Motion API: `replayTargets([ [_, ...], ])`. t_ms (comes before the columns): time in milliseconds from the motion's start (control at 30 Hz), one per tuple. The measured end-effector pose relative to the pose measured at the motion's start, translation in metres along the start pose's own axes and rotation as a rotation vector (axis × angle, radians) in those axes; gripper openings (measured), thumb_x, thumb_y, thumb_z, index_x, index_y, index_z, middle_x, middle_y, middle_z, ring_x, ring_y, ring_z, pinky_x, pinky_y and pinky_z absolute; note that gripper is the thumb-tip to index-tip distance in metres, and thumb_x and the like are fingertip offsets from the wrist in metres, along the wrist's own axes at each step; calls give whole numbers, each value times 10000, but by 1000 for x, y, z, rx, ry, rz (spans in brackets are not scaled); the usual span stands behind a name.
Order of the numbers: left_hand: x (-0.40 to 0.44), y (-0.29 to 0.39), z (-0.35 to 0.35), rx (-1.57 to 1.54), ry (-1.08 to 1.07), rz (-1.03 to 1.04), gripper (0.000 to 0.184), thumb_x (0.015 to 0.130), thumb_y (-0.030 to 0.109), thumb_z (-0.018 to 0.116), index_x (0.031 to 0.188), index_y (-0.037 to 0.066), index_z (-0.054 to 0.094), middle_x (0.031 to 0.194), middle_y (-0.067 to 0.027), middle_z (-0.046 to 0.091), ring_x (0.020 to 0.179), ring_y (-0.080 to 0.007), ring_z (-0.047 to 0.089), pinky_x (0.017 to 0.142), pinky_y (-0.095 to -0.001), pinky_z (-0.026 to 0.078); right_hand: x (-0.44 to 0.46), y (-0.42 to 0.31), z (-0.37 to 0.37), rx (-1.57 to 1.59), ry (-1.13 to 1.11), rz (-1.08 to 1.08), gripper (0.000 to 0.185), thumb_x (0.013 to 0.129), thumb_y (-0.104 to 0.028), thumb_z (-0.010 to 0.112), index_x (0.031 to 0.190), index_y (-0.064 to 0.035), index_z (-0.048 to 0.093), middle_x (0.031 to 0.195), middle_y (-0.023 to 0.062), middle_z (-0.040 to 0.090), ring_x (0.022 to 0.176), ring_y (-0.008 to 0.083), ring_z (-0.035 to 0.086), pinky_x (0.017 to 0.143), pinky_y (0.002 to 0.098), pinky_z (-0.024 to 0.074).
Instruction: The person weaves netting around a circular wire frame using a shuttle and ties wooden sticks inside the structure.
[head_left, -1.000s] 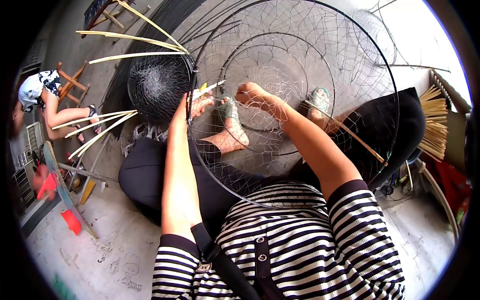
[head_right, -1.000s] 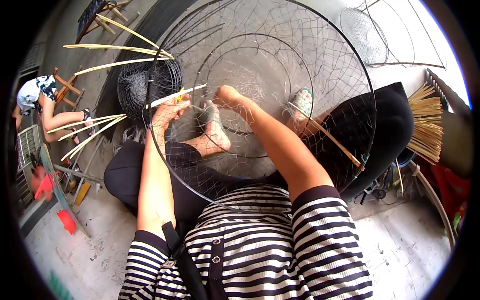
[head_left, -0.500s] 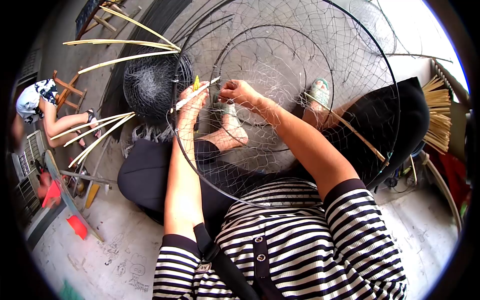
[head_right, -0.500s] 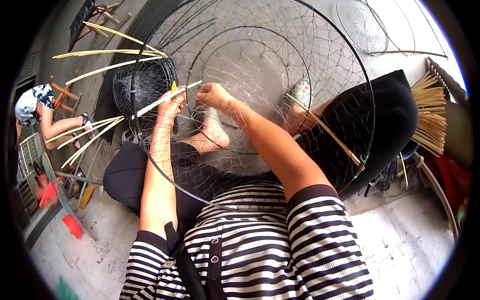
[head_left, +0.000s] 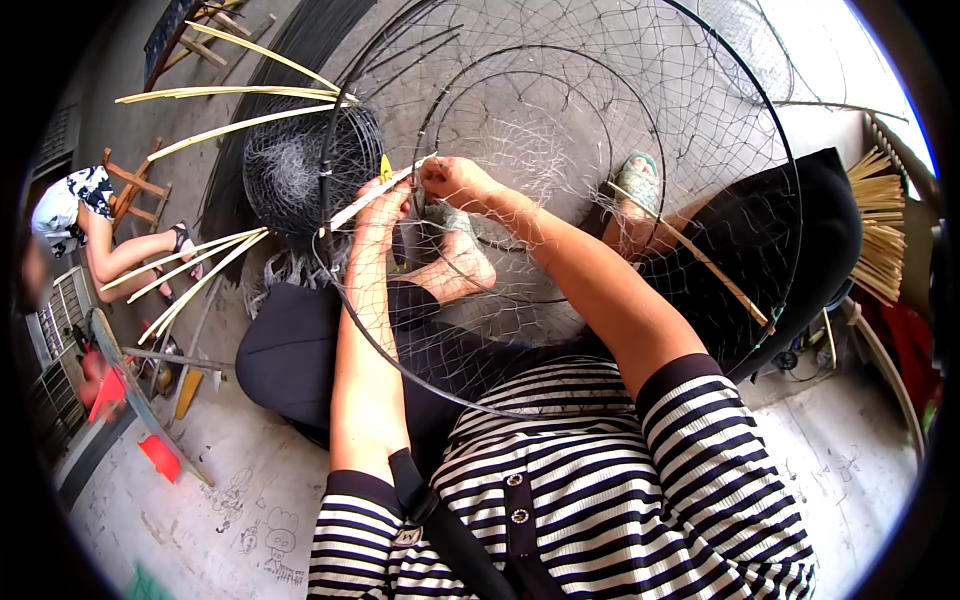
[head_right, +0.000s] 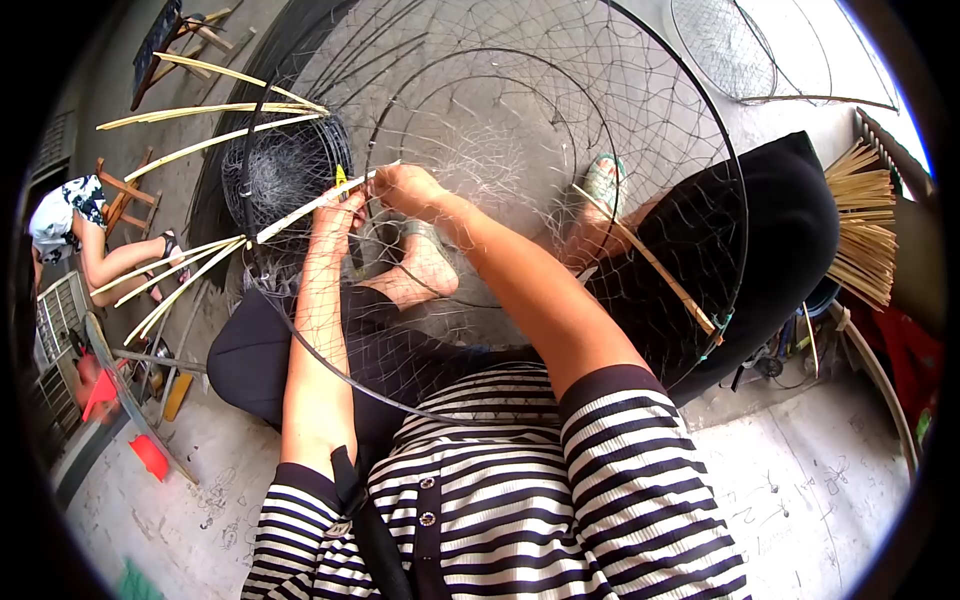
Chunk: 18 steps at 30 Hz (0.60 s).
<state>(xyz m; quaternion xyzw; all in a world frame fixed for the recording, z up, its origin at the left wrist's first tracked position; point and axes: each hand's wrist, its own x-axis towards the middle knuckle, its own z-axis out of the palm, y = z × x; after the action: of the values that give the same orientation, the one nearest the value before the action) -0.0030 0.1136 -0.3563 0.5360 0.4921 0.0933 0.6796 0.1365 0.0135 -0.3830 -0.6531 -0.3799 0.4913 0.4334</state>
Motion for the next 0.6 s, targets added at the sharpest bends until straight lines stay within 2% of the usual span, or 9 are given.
replayTargets([
  [133, 1, -2, -5, -48, 4, 2, 197, 788, 50, 680, 970, 3, 622, 701, -19, 605, 510, -67, 530, 403, -181, 376, 3, 0, 3, -21, 53, 43, 126, 802, -138, 590, 877, -39, 609, 722, 71, 645, 656, 173, 629, 607, 309, 501],
  [233, -1, 0, -4, -200, -45, -14, 136, 811, 54, 654, 925, 4, 599, 682, -18, 572, 520, -83, 518, 426, -200, 375, 3, 0, 4, 355, 58, 179, 121, 838, -112, 567, 901, -10, 585, 722, 63, 629, 643, 154, 620, 579, 291, 504],
  [367, -3, 7, -1, -271, -96, -116, 117, 827, 79, 647, 901, 2, 601, 671, -12, 556, 529, -89, 511, 450, -210, 375, 10, 13, 14, 567, 101, 178, 137, 866, -104, 554, 922, 20, 570, 743, 70, 617, 633, 135, 608, 563, 268, 509],
  [433, -3, 5, -1, -298, -112, -123, 158, 830, 110, 652, 943, 2, 635, 694, -14, 578, 530, -89, 508, 459, -205, 378, 13, 19, 19, 679, 117, 154, 148, 864, -108, 563, 922, 28, 570, 758, 81, 619, 631, 133, 606, 566, 264, 513],
  [500, -4, 5, 2, -297, -93, -135, 191, 835, 122, 645, 977, -6, 644, 714, -17, 595, 529, -89, 505, 466, -204, 381, 9, 16, 16, 618, 124, 172, 153, 861, -109, 571, 930, 27, 574, 761, 80, 621, 634, 133, 607, 564, 263, 515],
  [600, -4, 7, 1, -207, -191, -80, 225, 841, 135, 633, 1008, -15, 648, 741, -23, 614, 532, -85, 504, 475, -201, 387, 0, 11, 10, 580, 146, 197, 161, 858, -112, 583, 935, 29, 579, 771, 81, 626, 635, 132, 606, 566, 261, 518],
])
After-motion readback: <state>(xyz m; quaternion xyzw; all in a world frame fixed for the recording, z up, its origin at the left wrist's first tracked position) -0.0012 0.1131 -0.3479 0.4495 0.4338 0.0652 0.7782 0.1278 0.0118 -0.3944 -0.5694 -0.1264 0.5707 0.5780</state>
